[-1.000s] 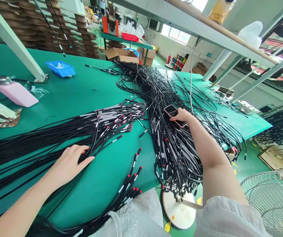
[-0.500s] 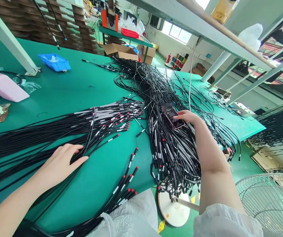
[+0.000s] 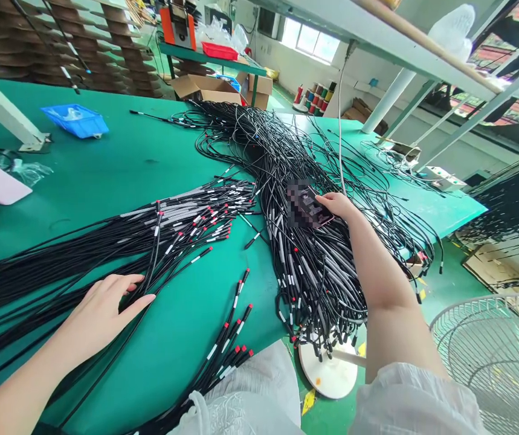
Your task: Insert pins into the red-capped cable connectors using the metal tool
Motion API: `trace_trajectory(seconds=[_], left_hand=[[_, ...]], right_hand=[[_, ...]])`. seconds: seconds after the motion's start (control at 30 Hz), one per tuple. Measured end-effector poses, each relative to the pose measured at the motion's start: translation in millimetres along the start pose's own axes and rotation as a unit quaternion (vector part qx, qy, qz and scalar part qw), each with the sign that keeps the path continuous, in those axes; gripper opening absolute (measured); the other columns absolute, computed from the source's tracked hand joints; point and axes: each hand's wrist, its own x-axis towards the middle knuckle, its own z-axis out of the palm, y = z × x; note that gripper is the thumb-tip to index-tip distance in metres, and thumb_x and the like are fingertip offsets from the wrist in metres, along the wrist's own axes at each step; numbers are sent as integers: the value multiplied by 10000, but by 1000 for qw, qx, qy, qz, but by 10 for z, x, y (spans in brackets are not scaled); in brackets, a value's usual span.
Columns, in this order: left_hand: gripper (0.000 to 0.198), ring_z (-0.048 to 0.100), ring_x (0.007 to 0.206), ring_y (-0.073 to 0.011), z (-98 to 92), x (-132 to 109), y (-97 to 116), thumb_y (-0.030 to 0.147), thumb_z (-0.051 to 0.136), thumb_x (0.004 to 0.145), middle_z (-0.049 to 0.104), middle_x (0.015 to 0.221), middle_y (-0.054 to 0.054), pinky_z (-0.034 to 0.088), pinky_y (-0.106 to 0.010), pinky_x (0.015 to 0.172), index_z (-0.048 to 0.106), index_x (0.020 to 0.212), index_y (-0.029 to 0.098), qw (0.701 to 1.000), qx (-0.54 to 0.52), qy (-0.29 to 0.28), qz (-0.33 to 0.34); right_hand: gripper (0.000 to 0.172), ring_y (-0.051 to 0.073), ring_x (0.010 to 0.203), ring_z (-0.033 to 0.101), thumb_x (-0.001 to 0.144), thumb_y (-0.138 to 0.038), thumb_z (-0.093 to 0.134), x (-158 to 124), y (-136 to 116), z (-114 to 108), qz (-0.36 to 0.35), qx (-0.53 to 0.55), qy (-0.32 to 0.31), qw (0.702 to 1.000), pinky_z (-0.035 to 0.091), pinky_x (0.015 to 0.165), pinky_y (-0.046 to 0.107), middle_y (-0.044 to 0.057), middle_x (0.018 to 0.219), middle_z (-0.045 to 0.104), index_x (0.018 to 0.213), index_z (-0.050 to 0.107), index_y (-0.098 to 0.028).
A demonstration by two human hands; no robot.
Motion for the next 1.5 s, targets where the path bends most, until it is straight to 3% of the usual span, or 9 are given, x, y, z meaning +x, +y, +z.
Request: trace_trajectory(seconds=[0.17, 0.43, 0.7, 0.9, 1.03, 1.13, 1.3, 1.5], left_hand=[[649, 588, 1060, -384, -6, 19, -24, 663, 436, 835, 652, 1067, -191, 456, -548, 983, 602, 1140, 115, 1000, 6, -4, -1], [701, 575, 1051, -377, 19, 46, -84, 705, 425, 837, 638, 1073, -187, 454, -552, 972, 586, 1161, 105, 1000, 7, -10, 2], [709, 577, 1031, -367, 31, 25, -117, 727, 412, 850, 632, 1067, -176, 458, -541, 954, 582, 1167, 117, 1000, 3, -8, 7], [739, 576, 1024, -367, 33, 16, -131, 737, 405, 853, 630, 1069, -182, 455, -542, 954, 589, 1173, 97, 1000, 3, -6, 13], [728, 578, 1011, -363, 50, 34, -139, 742, 396, 861, 629, 1054, -176, 460, -537, 942, 596, 1157, 108, 1000, 4, 2, 22], [715, 580, 1008, -361, 58, 41, -141, 735, 407, 862, 629, 1052, -171, 462, -534, 937, 597, 1159, 113, 1000, 4, 2, 25], [705, 582, 1018, -365, 51, 34, -134, 720, 424, 853, 631, 1058, -170, 463, -532, 940, 597, 1163, 111, 1000, 5, -3, 16], [721, 574, 1041, -373, 20, 33, -87, 703, 420, 843, 633, 1074, -184, 452, -537, 956, 593, 1179, 90, 1000, 1, -17, 0]], right_hand=[[296, 201, 996, 669, 967, -365, 640, -37, 63, 6, -5, 17, -17, 1000, 576, 895, 410, 74, 1147, 671, 1178, 637, -157], [345, 199, 949, 672, 927, -423, 678, -40, 88, 79, -19, 8, -7, 1000, 548, 910, 416, 61, 1076, 700, 1147, 652, -159], [353, 266, 1165, 575, 868, -486, 721, 127, -4, 182, -12, -38, 32, 999, 422, 1066, 508, 91, 1150, 656, 979, 668, -155], [306, 192, 963, 670, 983, -418, 598, 13, 48, 125, -18, 35, -14, 999, 561, 898, 407, 65, 1090, 686, 1137, 648, -158], [305, 165, 860, 686, 963, -393, 640, -6, 107, 109, -17, 74, -32, 997, 585, 822, 365, 56, 1036, 707, 1154, 648, -155], [374, 175, 818, 686, 901, -406, 709, 24, 148, 116, -21, 85, -30, 996, 581, 806, 372, 57, 988, 721, 1173, 656, -155], [574, 249, 916, 664, 654, -403, 882, 7, 196, 88, -46, 92, -27, 994, 560, 881, 401, 59, 1051, 726, 1172, 705, -228], [454, 200, 780, 655, 794, -414, 761, -64, 197, 51, -50, 113, -36, 992, 571, 791, 373, 56, 909, 714, 1187, 685, -201]])
